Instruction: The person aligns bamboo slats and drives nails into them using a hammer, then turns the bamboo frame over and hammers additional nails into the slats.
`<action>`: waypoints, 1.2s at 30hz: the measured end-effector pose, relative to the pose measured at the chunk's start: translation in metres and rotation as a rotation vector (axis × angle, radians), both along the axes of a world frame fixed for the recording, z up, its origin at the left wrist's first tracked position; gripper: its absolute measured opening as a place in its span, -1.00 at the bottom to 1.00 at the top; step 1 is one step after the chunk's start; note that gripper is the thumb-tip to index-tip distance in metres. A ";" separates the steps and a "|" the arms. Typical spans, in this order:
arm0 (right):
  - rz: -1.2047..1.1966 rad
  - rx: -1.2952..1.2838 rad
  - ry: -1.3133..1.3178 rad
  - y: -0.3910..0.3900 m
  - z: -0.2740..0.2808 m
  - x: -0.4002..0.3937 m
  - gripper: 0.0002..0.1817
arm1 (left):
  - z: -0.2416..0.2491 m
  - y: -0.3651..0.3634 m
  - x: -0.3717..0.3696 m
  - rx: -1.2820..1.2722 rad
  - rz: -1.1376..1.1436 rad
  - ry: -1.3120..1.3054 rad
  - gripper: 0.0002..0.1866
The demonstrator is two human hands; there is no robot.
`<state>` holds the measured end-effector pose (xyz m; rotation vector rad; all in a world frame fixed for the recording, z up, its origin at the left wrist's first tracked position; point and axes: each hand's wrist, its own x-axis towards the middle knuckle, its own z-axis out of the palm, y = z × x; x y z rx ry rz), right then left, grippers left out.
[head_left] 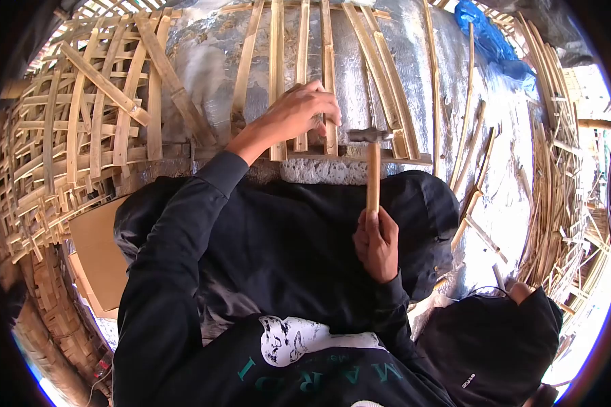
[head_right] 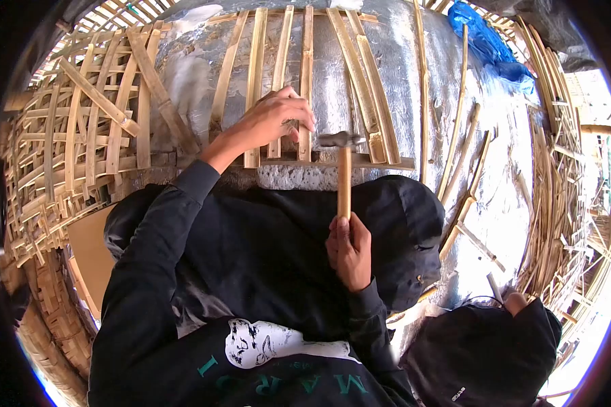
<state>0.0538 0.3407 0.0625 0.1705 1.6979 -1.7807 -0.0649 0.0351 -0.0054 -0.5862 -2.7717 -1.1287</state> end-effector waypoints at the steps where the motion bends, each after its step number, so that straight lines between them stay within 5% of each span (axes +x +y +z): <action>1: -0.058 -0.032 -0.004 -0.002 -0.001 0.001 -0.60 | -0.001 -0.001 0.002 0.000 -0.009 0.011 -0.76; 5: 0.113 -0.007 -0.133 0.005 0.001 -0.001 -0.61 | -0.003 0.002 0.001 0.004 0.010 0.002 -0.75; 10: -0.119 -0.092 -0.127 0.002 -0.001 0.000 -0.59 | 0.000 0.001 0.003 -0.002 0.011 0.002 -0.68; 13: 0.143 0.056 0.067 0.004 -0.006 -0.001 -0.58 | 0.003 -0.001 0.001 -0.021 0.000 -0.043 -0.69; 21: 0.075 0.144 -0.002 0.005 0.007 -0.002 -0.60 | -0.002 -0.001 0.002 -0.001 0.010 0.005 -0.70; 28: 0.068 0.393 0.417 -0.003 0.029 -0.007 -0.71 | 0.002 0.001 0.003 -0.016 0.026 -0.077 -0.74; 30: 0.234 0.584 0.696 -0.003 0.032 -0.008 -0.76 | 0.002 0.002 0.002 -0.017 0.037 -0.088 -0.74; 36: 0.279 0.603 0.771 -0.010 0.037 -0.009 -0.80 | -0.006 0.000 -0.001 -0.026 0.026 -0.056 -0.74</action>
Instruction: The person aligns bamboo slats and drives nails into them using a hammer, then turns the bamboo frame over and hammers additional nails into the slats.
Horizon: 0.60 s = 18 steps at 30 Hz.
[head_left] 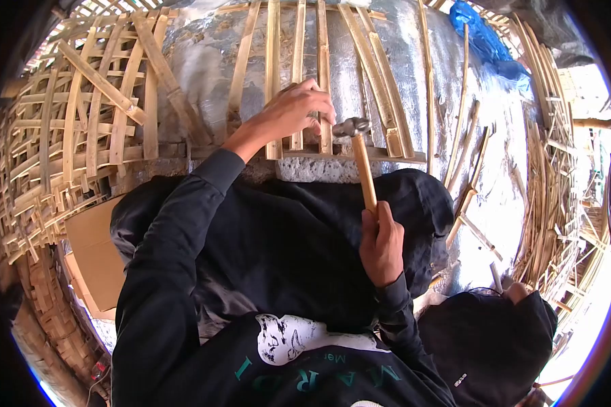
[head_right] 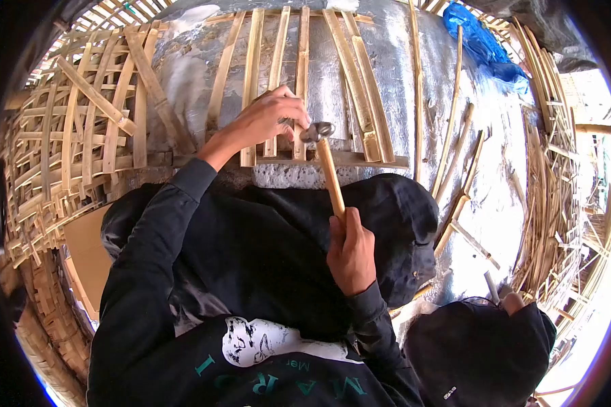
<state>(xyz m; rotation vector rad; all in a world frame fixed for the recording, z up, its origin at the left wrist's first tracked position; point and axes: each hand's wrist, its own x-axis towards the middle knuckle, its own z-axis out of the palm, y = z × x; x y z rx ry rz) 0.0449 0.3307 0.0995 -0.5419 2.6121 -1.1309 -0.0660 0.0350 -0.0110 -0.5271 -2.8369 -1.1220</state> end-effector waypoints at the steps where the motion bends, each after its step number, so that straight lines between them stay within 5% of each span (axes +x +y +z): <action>1: -0.036 -0.006 0.027 -0.002 0.002 0.001 -0.81 | -0.002 0.000 0.000 -0.003 0.001 0.003 -0.74; 18: 0.056 0.107 0.043 -0.001 0.016 -0.008 -0.82 | -0.003 0.001 0.001 0.007 0.030 0.054 -0.71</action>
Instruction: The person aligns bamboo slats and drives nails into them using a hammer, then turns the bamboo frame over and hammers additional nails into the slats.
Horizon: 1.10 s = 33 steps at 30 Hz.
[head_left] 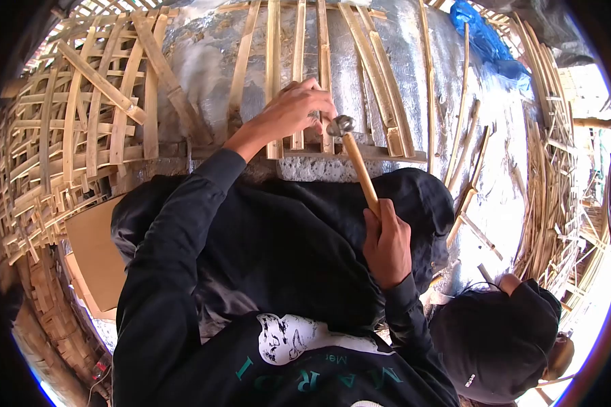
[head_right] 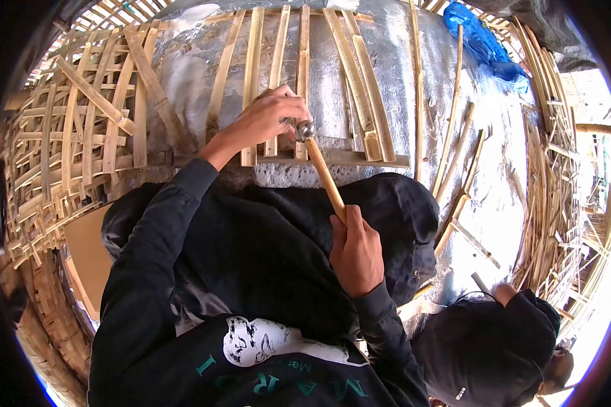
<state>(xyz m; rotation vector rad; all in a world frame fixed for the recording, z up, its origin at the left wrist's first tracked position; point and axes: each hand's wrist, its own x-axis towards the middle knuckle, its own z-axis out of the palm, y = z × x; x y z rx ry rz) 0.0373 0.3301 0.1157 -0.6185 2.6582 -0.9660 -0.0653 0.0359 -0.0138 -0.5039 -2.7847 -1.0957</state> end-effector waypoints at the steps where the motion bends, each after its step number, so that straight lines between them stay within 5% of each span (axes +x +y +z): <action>1: 0.000 0.001 -0.005 0.000 -0.002 0.002 -0.82 | -0.002 0.000 0.000 0.023 0.000 0.015 -0.71; 33: -0.070 -0.113 -0.055 -0.002 -0.015 0.005 -0.77 | 0.004 0.001 -0.001 0.021 -0.024 -0.015 -0.70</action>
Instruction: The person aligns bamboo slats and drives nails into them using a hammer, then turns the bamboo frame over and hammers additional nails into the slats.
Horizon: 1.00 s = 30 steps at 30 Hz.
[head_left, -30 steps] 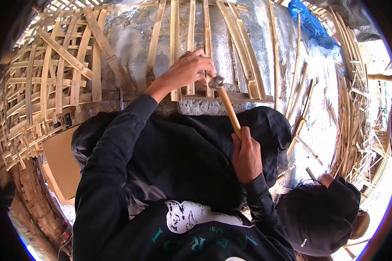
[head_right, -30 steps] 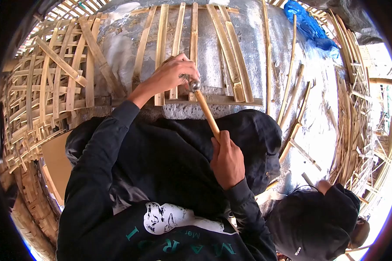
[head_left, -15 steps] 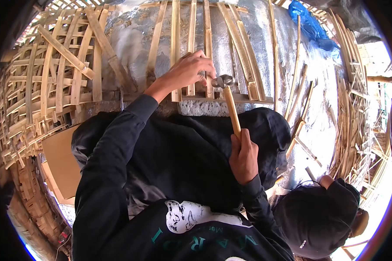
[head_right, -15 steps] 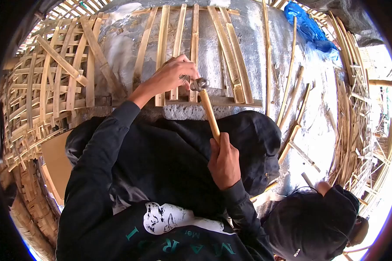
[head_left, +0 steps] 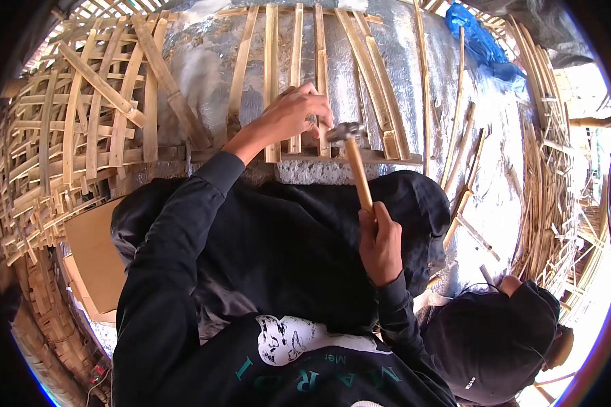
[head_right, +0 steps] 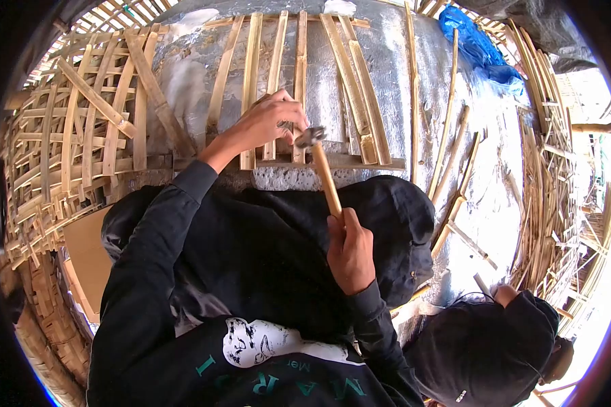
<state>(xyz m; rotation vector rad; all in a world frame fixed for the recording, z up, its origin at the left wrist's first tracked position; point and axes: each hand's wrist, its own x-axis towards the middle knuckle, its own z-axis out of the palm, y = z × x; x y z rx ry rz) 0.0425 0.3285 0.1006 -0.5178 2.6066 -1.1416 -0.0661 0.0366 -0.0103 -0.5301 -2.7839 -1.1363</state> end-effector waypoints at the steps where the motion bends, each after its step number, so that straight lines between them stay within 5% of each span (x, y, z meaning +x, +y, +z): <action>1: -0.040 -0.037 0.032 -0.002 -0.001 0.002 -0.77 | -0.001 -0.001 0.001 0.017 -0.007 0.005 -0.71; 14: -0.024 -0.042 -0.093 0.017 -0.018 0.003 -0.74 | 0.000 -0.001 0.000 0.022 -0.015 -0.027 -0.70; 19: -0.211 -0.147 -0.138 0.011 -0.017 0.008 -0.74 | 0.003 0.000 0.002 0.012 -0.004 -0.022 -0.65; 22: 0.015 -0.019 -0.077 0.020 -0.020 0.004 -0.73 | 0.002 -0.002 0.001 0.017 -0.017 0.000 -0.65; 28: -0.142 -0.130 -0.188 0.012 -0.019 0.007 -0.72 | -0.003 -0.003 0.002 0.016 0.009 -0.039 -0.72; 30: -0.022 -0.087 -0.072 0.019 -0.021 0.004 -0.69 | -0.003 -0.004 0.000 0.011 -0.027 0.008 -0.71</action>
